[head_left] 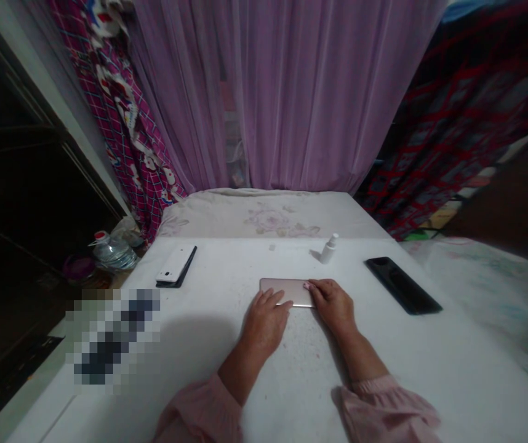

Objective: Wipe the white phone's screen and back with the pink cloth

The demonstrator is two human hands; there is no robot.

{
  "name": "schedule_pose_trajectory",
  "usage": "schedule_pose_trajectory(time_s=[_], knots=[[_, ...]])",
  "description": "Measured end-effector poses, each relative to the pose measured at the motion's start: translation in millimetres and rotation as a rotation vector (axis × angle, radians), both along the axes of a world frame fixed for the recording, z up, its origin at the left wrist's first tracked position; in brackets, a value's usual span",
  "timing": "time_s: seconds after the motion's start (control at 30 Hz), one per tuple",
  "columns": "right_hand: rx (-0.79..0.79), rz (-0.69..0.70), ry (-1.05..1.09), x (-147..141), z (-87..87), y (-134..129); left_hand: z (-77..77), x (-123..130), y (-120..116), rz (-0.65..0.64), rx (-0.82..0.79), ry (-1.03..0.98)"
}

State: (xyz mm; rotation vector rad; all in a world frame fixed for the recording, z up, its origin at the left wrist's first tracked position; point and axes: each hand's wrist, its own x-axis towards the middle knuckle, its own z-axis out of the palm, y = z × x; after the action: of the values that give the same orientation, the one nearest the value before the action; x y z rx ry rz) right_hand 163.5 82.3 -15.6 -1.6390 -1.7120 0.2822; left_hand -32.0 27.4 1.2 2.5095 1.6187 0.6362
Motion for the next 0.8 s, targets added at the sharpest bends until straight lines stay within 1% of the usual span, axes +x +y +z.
schedule_pose_trajectory(time_s=[0.13,0.23,0.4,0.6,0.7,0.8], knots=[[0.039,0.004,0.023,-3,-1.7,6,1.2,1,3,0.005,-0.001,0.018],[0.036,0.000,0.038,-5,-1.3,8,0.1,-1,9,-0.002,-0.011,0.023],[0.034,-0.017,0.101,-4,-0.9,13,-5.6,-2,22,-0.029,0.004,0.026],[0.093,-0.105,0.272,-2,-3.0,26,-6.6,-4,43,-0.064,0.044,0.062],[0.099,-0.102,0.286,-3,-3.5,28,-5.4,-7,53,-0.068,0.047,0.079],[0.107,-0.097,0.277,-3,-3.6,27,-5.8,-9,57,-0.051,0.037,0.074]])
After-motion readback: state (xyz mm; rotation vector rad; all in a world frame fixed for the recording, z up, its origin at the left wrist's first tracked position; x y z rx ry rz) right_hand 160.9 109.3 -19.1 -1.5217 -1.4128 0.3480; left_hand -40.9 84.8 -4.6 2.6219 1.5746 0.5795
